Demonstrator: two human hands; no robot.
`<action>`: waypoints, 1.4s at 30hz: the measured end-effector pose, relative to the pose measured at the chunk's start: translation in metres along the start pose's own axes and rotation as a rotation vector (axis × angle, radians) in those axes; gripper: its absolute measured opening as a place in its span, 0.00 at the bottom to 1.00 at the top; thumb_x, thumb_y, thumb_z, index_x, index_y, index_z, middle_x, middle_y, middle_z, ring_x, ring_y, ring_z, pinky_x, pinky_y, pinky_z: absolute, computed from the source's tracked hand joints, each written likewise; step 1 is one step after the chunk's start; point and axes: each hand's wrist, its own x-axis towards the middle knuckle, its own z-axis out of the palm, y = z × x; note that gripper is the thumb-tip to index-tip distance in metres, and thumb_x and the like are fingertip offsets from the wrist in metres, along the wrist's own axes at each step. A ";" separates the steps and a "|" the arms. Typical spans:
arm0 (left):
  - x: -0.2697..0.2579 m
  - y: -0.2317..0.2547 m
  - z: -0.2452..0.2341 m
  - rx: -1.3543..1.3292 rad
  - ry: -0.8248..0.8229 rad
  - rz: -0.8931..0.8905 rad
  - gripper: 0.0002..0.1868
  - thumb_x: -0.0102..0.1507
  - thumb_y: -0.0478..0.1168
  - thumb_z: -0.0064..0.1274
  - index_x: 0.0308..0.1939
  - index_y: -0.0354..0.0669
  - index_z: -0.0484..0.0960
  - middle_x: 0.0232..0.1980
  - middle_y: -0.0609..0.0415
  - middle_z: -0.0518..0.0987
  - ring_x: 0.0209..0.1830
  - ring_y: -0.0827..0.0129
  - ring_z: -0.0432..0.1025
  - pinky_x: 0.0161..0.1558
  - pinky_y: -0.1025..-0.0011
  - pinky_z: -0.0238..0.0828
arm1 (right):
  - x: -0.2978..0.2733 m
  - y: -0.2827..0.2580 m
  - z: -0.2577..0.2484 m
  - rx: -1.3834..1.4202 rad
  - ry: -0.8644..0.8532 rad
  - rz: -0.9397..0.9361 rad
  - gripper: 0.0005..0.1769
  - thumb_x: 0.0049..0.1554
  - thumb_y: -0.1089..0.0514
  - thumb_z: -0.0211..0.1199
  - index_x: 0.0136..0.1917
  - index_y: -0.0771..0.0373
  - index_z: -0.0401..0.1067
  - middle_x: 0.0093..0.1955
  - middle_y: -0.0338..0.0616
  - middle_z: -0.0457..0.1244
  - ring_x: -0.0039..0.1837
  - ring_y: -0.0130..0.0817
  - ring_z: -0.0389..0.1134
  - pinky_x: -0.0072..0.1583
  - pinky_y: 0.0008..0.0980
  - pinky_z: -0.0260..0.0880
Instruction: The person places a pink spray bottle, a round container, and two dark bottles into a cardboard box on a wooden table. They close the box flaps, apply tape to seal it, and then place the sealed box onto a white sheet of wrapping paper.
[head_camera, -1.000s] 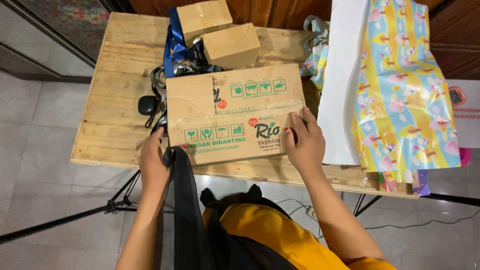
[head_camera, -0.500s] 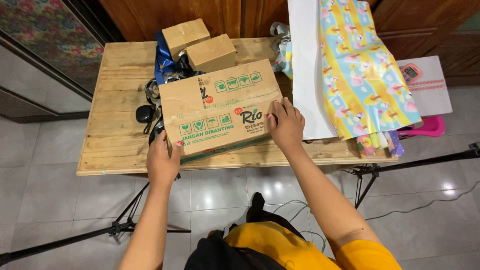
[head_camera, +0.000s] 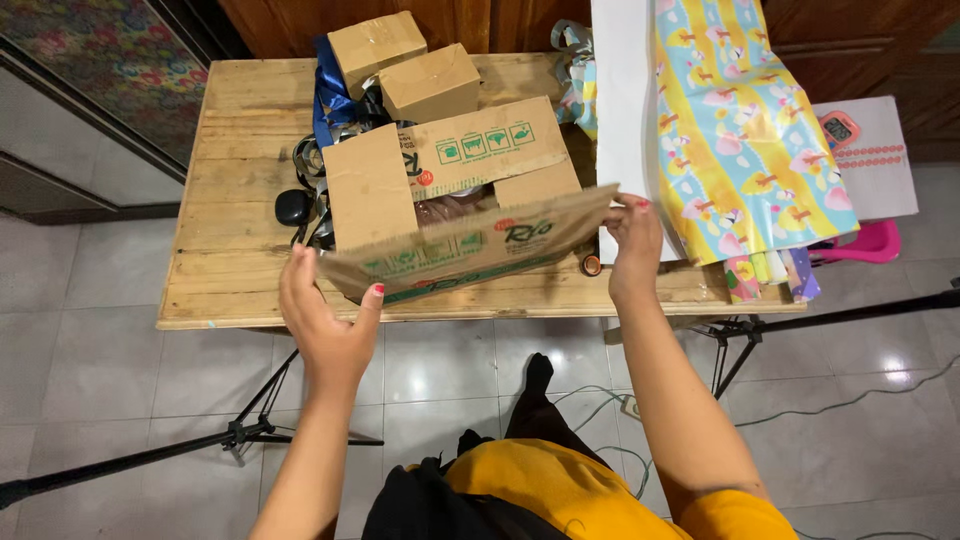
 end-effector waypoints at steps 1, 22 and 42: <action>0.003 0.001 0.000 -0.148 -0.029 -0.134 0.38 0.64 0.45 0.60 0.72 0.31 0.63 0.72 0.34 0.68 0.74 0.48 0.62 0.73 0.52 0.57 | 0.000 0.002 -0.007 0.042 -0.037 0.017 0.33 0.70 0.36 0.44 0.60 0.70 0.69 0.50 0.48 0.66 0.56 0.37 0.67 0.65 0.40 0.66; 0.214 0.000 0.119 0.676 -1.258 -0.631 0.80 0.48 0.73 0.66 0.81 0.46 0.24 0.79 0.19 0.35 0.70 0.39 0.66 0.62 0.61 0.71 | 0.079 -0.002 -0.043 0.169 -0.673 0.241 0.53 0.64 0.18 0.38 0.56 0.74 0.70 0.57 0.52 0.65 0.63 0.42 0.64 0.69 0.41 0.59; 0.176 -0.047 0.021 -0.216 -0.534 -0.663 0.43 0.60 0.35 0.54 0.78 0.41 0.52 0.63 0.46 0.78 0.62 0.66 0.73 0.61 0.70 0.65 | 0.138 -0.047 0.062 -0.832 -1.245 0.829 0.34 0.56 0.47 0.57 0.76 0.53 0.64 0.42 0.46 0.70 0.35 0.31 0.65 0.44 0.35 0.69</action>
